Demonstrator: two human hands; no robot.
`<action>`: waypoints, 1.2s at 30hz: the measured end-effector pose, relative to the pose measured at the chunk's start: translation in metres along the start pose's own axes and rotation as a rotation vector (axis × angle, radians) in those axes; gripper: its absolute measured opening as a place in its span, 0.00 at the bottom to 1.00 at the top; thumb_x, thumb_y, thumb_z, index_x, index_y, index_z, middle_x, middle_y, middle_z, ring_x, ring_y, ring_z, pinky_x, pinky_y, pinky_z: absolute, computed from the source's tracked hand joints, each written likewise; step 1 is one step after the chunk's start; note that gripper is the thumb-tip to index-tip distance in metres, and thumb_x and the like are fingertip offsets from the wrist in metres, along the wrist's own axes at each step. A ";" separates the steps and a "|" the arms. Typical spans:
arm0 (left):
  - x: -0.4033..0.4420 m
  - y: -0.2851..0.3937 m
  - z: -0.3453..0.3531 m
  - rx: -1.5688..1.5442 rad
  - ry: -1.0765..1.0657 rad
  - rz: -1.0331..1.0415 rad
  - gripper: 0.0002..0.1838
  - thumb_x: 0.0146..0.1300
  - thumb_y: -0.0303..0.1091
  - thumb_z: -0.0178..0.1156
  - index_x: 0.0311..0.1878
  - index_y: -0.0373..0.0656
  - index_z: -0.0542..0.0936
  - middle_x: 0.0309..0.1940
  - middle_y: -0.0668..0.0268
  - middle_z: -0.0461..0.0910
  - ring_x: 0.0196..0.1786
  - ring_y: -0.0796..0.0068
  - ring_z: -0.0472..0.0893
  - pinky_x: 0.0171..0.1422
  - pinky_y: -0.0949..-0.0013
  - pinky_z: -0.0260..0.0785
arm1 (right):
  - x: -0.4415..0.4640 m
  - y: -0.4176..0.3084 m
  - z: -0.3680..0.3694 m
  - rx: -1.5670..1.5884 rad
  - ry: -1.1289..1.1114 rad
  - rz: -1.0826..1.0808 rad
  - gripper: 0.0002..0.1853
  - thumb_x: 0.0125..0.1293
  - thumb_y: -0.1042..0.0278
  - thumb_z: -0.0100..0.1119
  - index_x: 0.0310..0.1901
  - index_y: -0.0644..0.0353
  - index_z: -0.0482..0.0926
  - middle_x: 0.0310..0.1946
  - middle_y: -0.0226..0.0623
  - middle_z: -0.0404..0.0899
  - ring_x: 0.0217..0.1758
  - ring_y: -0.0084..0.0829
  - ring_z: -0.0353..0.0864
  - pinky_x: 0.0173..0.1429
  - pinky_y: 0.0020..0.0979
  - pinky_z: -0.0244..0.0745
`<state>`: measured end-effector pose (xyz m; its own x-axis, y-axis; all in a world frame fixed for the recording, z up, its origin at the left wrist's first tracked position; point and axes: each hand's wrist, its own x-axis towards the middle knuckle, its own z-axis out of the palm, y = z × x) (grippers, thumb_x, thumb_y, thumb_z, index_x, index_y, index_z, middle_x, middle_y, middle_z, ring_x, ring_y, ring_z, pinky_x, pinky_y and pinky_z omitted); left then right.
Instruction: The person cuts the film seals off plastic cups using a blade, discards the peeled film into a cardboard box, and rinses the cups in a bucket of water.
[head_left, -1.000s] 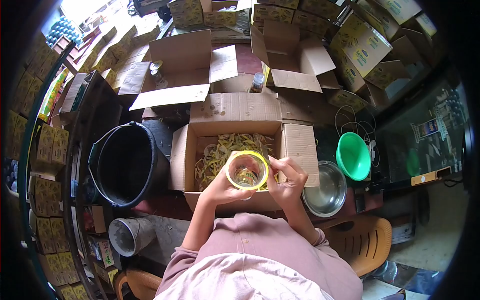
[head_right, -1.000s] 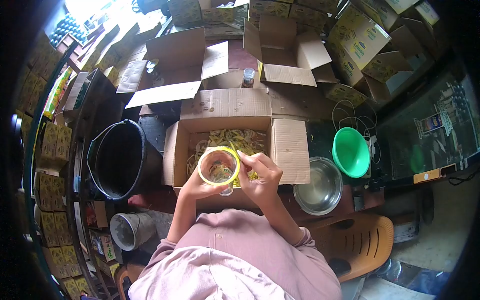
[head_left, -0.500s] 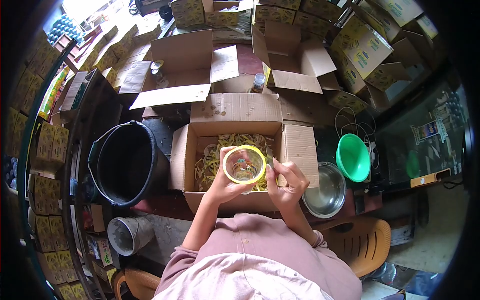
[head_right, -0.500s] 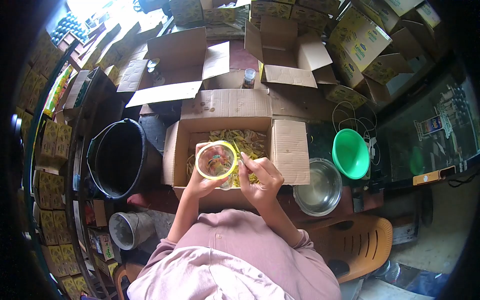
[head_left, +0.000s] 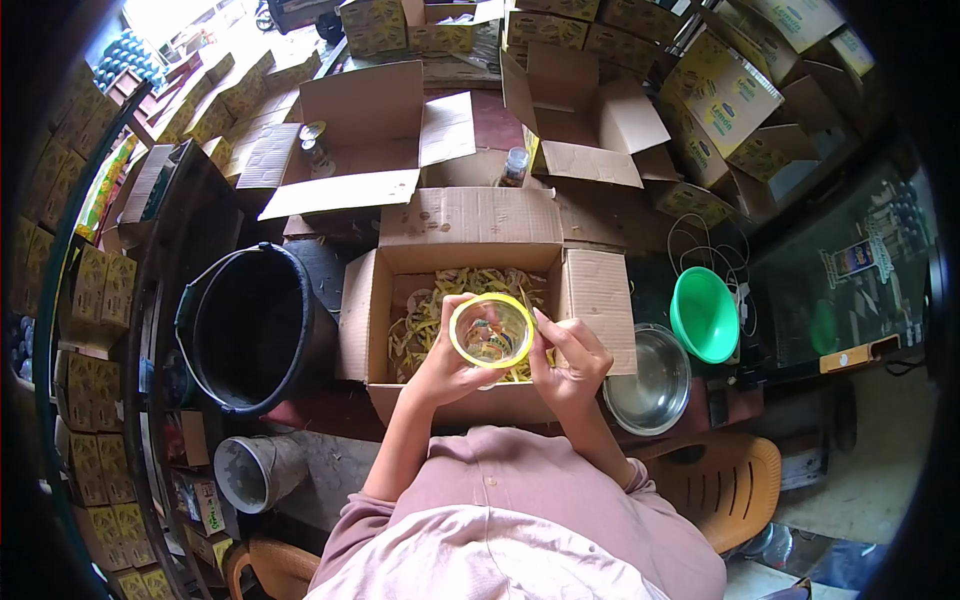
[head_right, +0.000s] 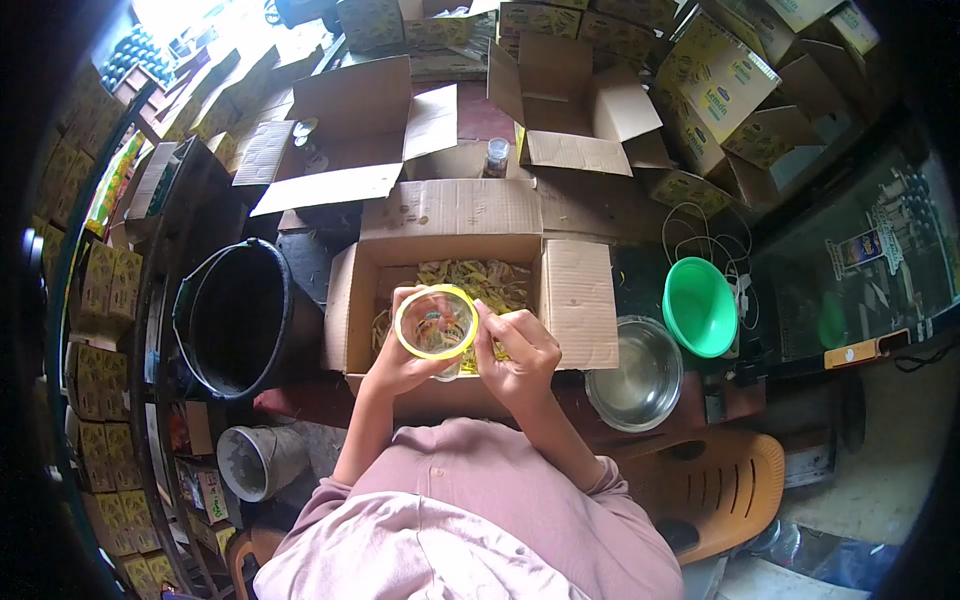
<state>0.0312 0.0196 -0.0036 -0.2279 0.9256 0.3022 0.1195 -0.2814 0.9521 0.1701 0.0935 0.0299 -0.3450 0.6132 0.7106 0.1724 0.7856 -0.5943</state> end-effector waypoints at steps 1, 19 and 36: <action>0.000 0.001 0.000 -0.010 0.000 -0.007 0.41 0.42 0.29 0.69 0.56 0.41 0.53 0.42 0.65 0.65 0.48 0.75 0.69 0.52 0.72 0.64 | 0.001 0.000 0.000 -0.002 -0.005 -0.003 0.15 0.42 0.84 0.62 0.35 0.61 0.81 0.19 0.33 0.72 0.19 0.26 0.72 0.24 0.26 0.67; 0.003 -0.003 -0.001 -0.200 -0.063 -0.006 0.36 0.45 0.28 0.65 0.58 0.38 0.59 0.49 0.60 0.69 0.54 0.71 0.69 0.60 0.68 0.61 | 0.007 0.006 -0.002 0.084 0.018 0.045 0.14 0.44 0.83 0.62 0.36 0.60 0.81 0.19 0.33 0.73 0.18 0.24 0.73 0.23 0.24 0.68; 0.000 -0.002 0.001 -0.174 -0.026 0.023 0.35 0.49 0.27 0.60 0.61 0.38 0.57 0.51 0.60 0.66 0.57 0.70 0.67 0.61 0.67 0.60 | -0.009 -0.002 0.002 -0.069 0.088 -0.027 0.15 0.44 0.82 0.63 0.38 0.60 0.81 0.18 0.31 0.71 0.17 0.24 0.70 0.23 0.25 0.67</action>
<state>0.0321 0.0202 -0.0054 -0.2017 0.9241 0.3246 -0.0455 -0.3399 0.9394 0.1713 0.0860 0.0241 -0.2682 0.5944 0.7581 0.2282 0.8038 -0.5495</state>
